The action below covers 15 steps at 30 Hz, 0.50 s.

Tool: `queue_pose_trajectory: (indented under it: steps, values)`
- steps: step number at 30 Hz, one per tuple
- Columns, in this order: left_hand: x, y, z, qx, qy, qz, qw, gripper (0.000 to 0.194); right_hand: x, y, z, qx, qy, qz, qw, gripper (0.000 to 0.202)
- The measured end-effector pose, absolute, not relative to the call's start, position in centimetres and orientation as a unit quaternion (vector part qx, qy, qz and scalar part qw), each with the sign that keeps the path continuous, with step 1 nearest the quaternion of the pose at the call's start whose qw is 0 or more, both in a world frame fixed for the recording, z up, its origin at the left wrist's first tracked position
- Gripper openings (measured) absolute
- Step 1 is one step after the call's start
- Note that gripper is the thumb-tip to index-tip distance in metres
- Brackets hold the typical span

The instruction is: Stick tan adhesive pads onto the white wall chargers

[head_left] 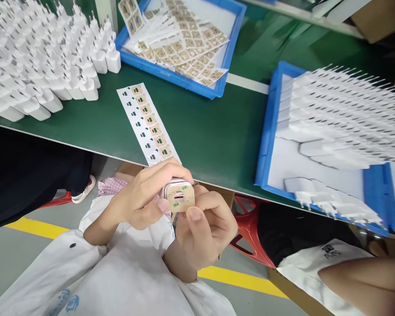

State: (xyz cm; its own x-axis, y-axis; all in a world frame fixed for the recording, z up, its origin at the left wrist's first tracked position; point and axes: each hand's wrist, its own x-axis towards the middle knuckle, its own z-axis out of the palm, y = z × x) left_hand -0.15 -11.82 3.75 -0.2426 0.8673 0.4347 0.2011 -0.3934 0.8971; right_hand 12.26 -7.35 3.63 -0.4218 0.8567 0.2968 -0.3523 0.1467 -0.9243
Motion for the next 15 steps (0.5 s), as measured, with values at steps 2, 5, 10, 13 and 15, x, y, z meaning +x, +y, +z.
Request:
queue_pose_trajectory:
  steps: [2, 5, 10, 13, 15]
  values:
    - [-0.21, -11.80, 3.80, 0.554, 0.485, 0.621, 0.268, 0.043, 12.22, -7.35, 3.62, -0.225, -0.579, 0.610, 0.491, 0.028]
    - [-0.31, -11.77, 3.84, 0.556, 0.483, 0.620, 0.268, 0.042, 12.16, -7.41, 3.59, -0.228, -0.578, 0.609, 0.493, 0.028]
    - [-0.28, -11.76, 3.81, 0.549, 0.470, 0.635, 0.273, 0.042, 11.87, -7.41, 3.54, -0.218, -0.577, 0.602, 0.506, 0.028]
    - [-0.14, -11.81, 3.79, 0.527, 0.462, 0.653, 0.287, 0.046, 11.68, -7.31, 3.42, -0.200, -0.587, 0.595, 0.511, 0.025]
    - [-0.09, -11.85, 3.78, 0.519, 0.460, 0.658, 0.293, 0.047, 11.62, -7.28, 3.35, -0.191, -0.592, 0.592, 0.513, 0.024]
